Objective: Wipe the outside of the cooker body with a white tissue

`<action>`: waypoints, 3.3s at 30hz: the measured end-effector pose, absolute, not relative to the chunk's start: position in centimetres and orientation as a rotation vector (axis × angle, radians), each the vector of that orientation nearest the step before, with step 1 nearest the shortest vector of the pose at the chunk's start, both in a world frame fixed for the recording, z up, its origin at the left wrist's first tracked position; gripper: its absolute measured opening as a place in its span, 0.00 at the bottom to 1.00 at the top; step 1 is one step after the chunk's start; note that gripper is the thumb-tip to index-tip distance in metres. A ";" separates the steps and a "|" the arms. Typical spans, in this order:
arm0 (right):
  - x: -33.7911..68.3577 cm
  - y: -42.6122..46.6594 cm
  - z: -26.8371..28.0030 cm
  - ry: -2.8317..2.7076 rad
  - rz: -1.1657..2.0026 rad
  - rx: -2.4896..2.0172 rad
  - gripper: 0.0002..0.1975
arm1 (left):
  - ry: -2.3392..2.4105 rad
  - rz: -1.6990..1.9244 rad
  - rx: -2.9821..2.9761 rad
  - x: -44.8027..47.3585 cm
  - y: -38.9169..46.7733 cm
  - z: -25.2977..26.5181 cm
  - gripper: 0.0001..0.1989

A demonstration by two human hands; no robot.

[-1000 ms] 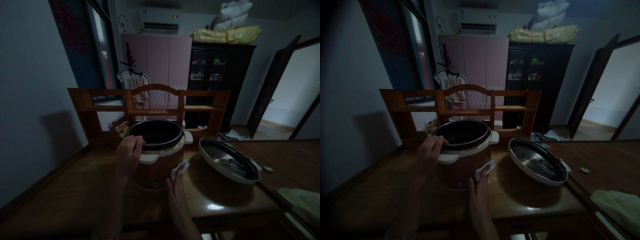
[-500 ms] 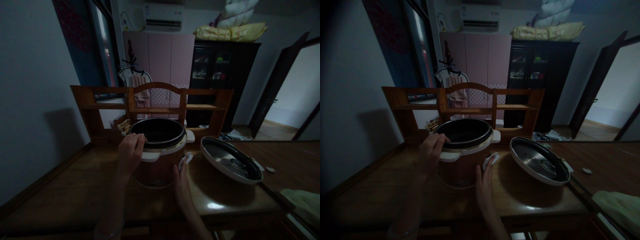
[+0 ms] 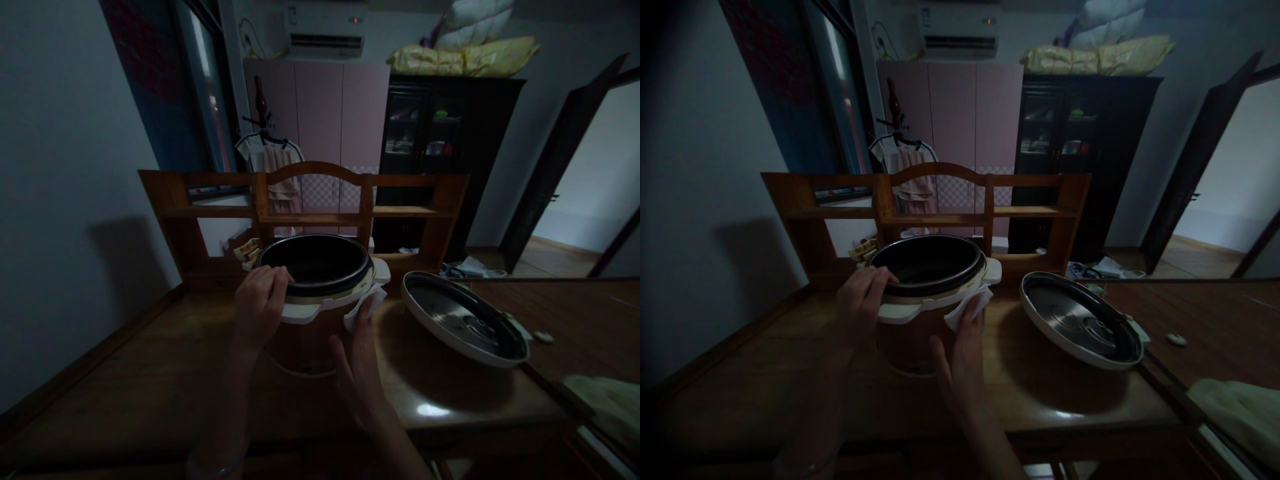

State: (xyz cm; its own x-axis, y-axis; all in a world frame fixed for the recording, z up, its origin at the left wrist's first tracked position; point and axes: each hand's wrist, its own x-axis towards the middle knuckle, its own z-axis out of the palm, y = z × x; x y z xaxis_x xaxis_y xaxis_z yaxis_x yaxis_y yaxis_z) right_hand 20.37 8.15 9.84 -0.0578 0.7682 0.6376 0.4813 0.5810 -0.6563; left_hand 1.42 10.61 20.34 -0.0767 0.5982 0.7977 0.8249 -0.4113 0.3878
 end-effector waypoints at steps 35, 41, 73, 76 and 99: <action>18.7 6.9 4.2 -1.943 -0.027 -1.212 0.44 | -1.550 -1.511 -1.968 1.5 10.5 20.2 0.20; 18.8 6.7 3.1 -1.933 -0.029 -1.202 0.44 | -1.545 -1.508 -1.965 1.5 10.6 20.3 0.20; 19.3 6.4 2.7 -1.825 0.205 -1.259 0.41 | -1.554 -1.484 -1.981 1.5 10.5 20.5 0.20; 19.3 6.2 2.8 -1.820 0.227 -1.249 0.41 | -1.554 -1.488 -1.977 1.5 10.5 20.5 0.20; 19.6 7.5 9.1 -1.587 0.424 -1.149 0.39 | -1.550 -1.500 -1.988 1.5 10.6 20.4 0.21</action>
State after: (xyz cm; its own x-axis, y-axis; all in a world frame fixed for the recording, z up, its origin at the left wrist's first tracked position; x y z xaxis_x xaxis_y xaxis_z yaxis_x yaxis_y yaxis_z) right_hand 19.60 7.52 9.10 0.0466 0.8366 0.5458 0.4526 0.4694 -0.7582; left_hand 1.49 10.57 20.41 -0.0696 0.6027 0.7949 0.8143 -0.4260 0.3942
